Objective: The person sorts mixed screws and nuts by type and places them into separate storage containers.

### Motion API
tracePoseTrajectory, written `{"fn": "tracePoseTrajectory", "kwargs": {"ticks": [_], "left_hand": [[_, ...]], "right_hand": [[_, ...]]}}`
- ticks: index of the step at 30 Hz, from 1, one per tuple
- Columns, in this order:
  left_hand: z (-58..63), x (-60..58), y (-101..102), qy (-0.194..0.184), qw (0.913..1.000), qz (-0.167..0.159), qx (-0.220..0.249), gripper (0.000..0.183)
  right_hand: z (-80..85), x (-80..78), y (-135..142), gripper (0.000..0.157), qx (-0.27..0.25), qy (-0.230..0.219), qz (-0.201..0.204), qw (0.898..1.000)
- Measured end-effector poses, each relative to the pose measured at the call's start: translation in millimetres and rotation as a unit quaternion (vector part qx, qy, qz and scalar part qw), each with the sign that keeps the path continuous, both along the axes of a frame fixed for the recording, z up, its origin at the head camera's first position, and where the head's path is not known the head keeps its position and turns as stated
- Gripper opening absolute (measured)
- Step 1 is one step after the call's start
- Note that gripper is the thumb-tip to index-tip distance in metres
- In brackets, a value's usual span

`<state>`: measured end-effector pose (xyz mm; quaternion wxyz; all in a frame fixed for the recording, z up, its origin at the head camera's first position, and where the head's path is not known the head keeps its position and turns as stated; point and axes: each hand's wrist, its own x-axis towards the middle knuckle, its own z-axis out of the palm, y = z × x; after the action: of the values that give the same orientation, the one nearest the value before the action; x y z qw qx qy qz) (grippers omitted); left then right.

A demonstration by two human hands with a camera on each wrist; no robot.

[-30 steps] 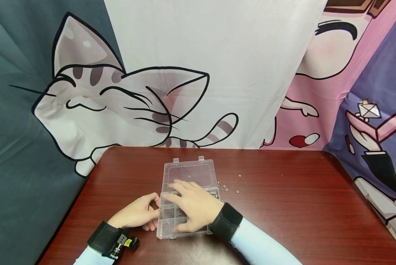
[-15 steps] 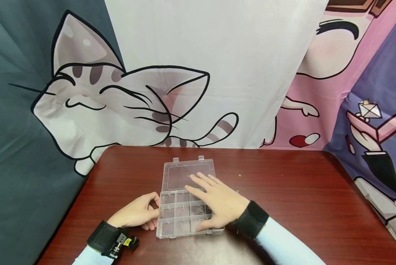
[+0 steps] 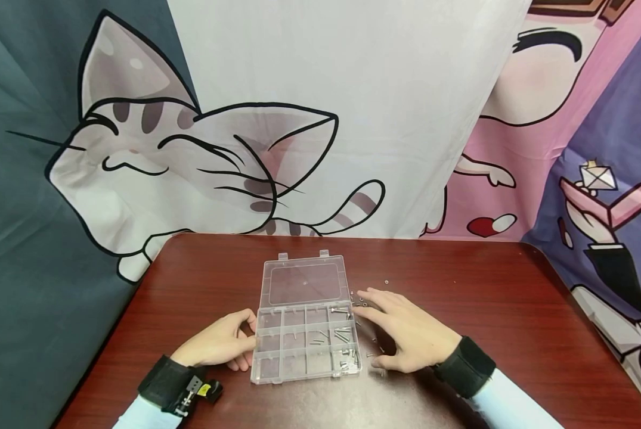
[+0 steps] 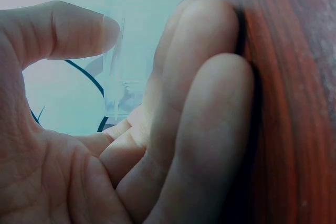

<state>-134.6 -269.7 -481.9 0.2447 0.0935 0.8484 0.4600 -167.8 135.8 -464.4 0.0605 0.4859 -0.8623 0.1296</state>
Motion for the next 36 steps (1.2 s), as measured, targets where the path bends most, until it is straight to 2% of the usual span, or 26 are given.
{"fn": "tracePoseTrajectory", "kwargs": {"ticks": [4, 9, 12, 19, 25, 36], "left_hand": [[0.2, -0.1, -1, -0.001, 1.0, 0.0, -0.001, 0.028], [0.2, 0.5, -2, 0.001, 1.0, 0.0, -0.002, 0.028], [0.3, 0.6, -2, 0.002, 1.0, 0.0, -0.002, 0.028], [0.1, 0.5, -2, -0.003, 1.0, 0.003, -0.002, 0.029], [0.8, 0.8, 0, -0.004, 1.0, 0.004, -0.003, 0.03], [3.0, 1.4, 2, -0.006, 1.0, 0.004, -0.006, 0.029]], "right_hand": [[-6.0, 5.5, 7, 0.067, -0.01, 0.0, 0.003, 1.0], [-16.5, 9.9, 10, 0.031, -0.027, 0.022, 0.014, 0.999], [-20.8, 11.3, 10, 0.021, -0.045, 0.027, 0.019, 0.998], [-24.1, 15.3, 7, 0.017, -0.064, 0.009, 0.011, 0.998], [-24.4, 18.5, 6, 0.02, -0.068, -0.009, -0.012, 0.998], [-26.3, 16.8, -3, 0.03, -0.05, -0.003, -0.062, 0.997]]}}
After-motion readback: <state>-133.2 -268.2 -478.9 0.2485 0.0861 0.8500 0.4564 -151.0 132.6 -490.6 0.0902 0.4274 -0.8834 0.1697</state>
